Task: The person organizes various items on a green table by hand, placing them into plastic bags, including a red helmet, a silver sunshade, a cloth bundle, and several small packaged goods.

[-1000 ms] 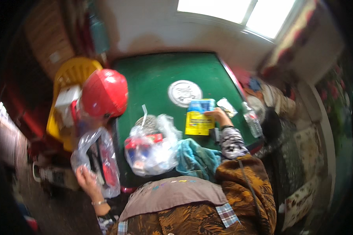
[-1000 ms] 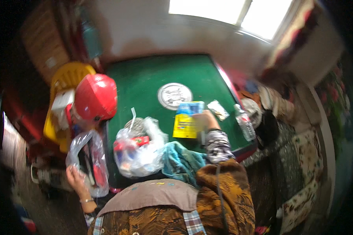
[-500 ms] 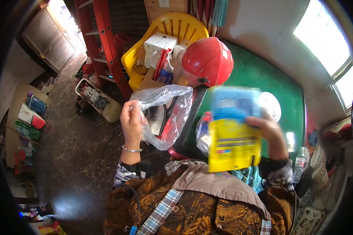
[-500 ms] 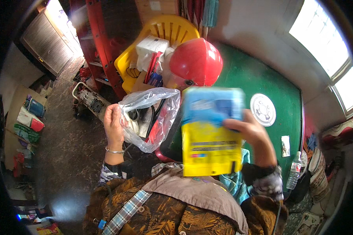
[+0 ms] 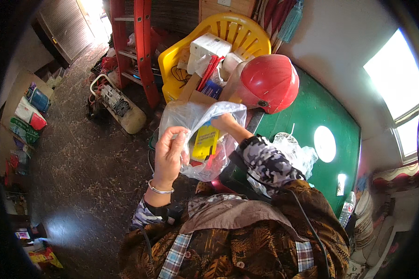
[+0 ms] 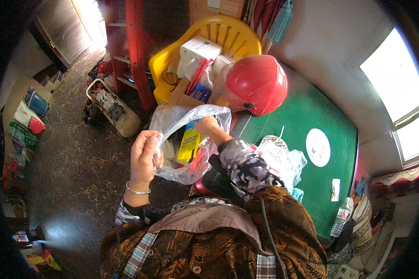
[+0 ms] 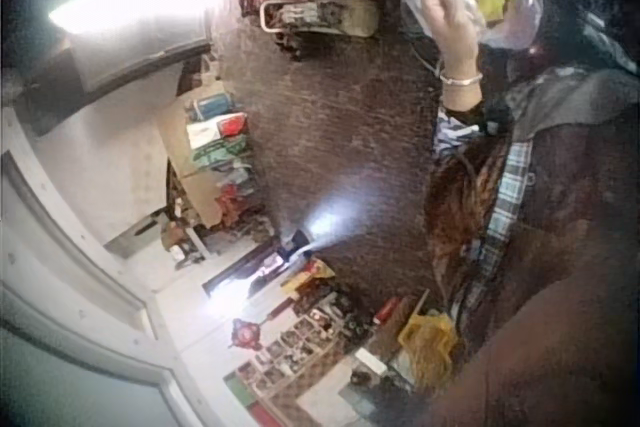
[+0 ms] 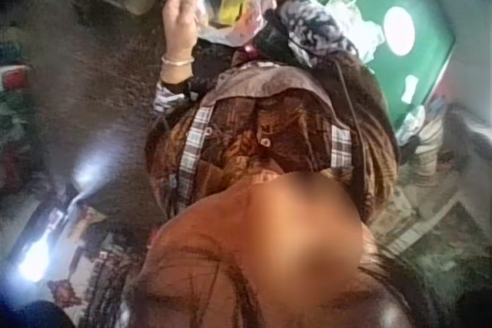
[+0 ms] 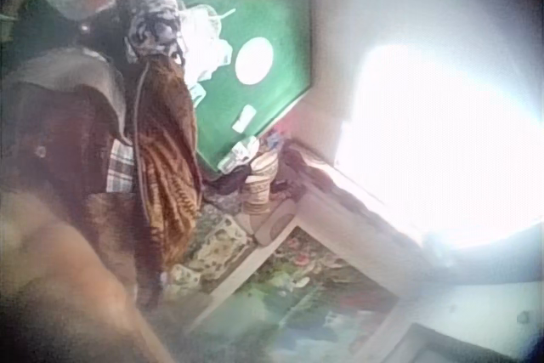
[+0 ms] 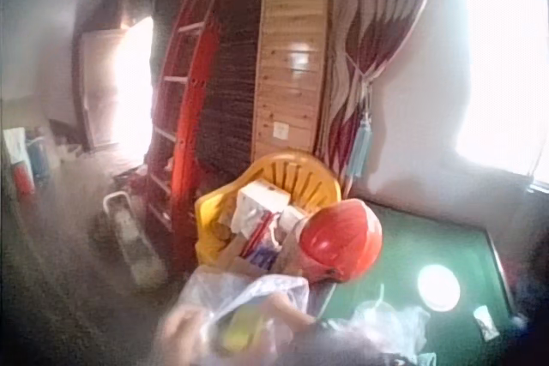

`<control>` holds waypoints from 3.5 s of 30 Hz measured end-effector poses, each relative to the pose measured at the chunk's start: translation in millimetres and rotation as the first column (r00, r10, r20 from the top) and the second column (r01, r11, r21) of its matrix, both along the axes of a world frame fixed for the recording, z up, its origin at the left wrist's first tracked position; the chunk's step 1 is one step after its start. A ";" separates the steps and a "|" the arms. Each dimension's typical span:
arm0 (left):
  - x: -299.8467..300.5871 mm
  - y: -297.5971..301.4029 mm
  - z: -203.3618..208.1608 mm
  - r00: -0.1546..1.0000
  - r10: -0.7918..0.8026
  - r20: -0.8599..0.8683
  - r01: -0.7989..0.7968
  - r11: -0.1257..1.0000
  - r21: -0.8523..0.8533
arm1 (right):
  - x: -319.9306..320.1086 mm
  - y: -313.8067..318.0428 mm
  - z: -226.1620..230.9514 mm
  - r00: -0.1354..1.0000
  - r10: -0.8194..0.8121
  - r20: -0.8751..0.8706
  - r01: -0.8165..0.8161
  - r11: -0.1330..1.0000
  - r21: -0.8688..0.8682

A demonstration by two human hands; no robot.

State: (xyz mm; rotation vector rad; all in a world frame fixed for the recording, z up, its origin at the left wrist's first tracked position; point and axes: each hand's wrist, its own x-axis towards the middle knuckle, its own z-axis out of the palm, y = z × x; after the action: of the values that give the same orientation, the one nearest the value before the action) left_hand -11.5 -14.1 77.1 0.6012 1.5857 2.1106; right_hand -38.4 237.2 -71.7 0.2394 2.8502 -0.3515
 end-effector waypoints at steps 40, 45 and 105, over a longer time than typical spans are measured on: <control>20.4 23.0 -29.2 0.939 0.287 -0.192 -0.316 0.938 -0.143 | 636.3 249.1 -13.9 -0.164 -0.959 -0.232 0.982 -0.181 0.052; 19.5 20.5 -41.7 0.950 0.281 -0.137 -0.300 0.943 -0.144 | 647.9 253.9 -17.8 0.006 -1.000 0.002 0.741 0.003 -0.672; 11.6 11.0 -11.0 0.989 0.142 0.041 -0.146 0.982 0.124 | 149.0 -47.7 71.9 0.935 -0.310 0.171 0.155 -0.074 -0.985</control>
State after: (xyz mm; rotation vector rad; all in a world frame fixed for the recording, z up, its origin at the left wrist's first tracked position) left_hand 0.1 -3.1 66.0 0.5047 1.5281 2.3288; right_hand 110.6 189.5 0.2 0.3759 1.7182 -2.4255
